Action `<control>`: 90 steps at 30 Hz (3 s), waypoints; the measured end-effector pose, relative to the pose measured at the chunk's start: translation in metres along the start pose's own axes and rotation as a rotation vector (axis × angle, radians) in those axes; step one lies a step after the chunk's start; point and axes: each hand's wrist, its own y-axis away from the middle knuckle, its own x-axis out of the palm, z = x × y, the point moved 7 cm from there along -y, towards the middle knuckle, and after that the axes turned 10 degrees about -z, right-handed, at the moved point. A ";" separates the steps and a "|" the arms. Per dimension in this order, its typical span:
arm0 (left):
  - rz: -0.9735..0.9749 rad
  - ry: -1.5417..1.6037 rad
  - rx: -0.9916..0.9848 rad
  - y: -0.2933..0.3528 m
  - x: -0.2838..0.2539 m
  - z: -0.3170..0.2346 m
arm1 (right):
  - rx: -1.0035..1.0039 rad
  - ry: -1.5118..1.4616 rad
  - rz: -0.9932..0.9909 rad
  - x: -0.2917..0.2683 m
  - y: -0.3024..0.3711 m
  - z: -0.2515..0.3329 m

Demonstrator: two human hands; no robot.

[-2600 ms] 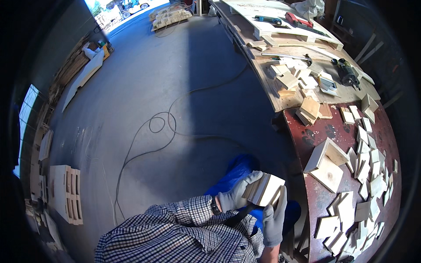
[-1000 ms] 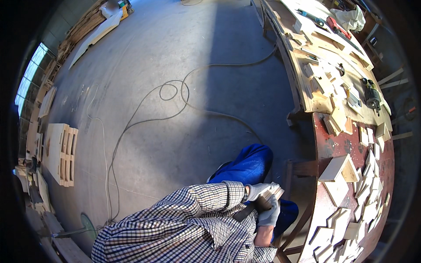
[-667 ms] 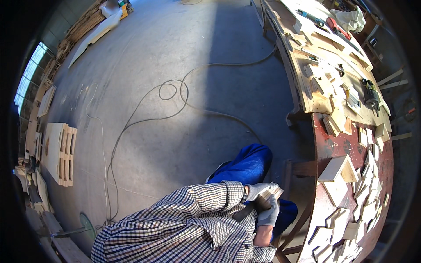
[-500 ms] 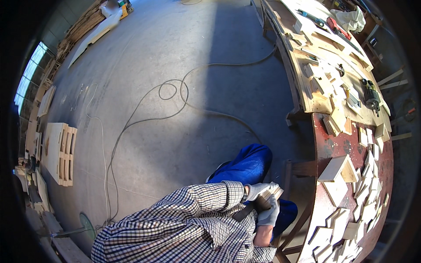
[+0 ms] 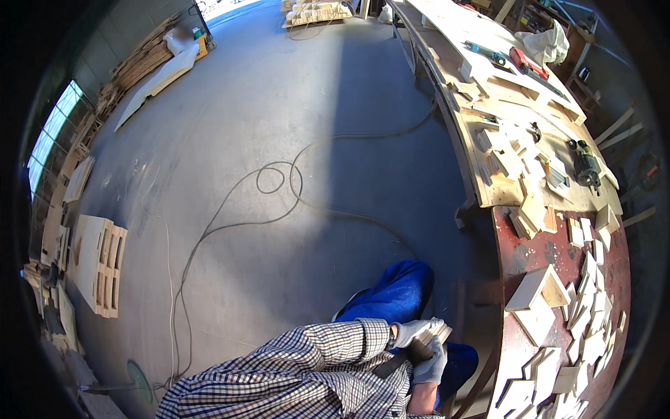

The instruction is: The person uses a nail gun to fasten small wooden pieces into box shapes on a workbench. They then pick up a stack of finished boxes and sand the edges with a sanding block, inspecting the pieces as they work.

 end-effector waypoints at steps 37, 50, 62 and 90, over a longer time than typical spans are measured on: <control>-0.105 -0.168 -0.128 -0.006 0.002 -0.042 | -0.025 0.042 0.057 -0.002 -0.002 0.001; -0.069 -0.350 0.096 -0.008 0.000 -0.026 | -0.040 0.046 0.000 -0.003 -0.003 0.002; -0.205 -1.381 0.680 0.011 0.002 0.019 | -0.078 0.080 -0.042 -0.002 -0.002 0.008; -0.503 -1.605 1.295 0.042 0.008 0.072 | -0.358 0.396 -0.053 0.036 0.042 0.098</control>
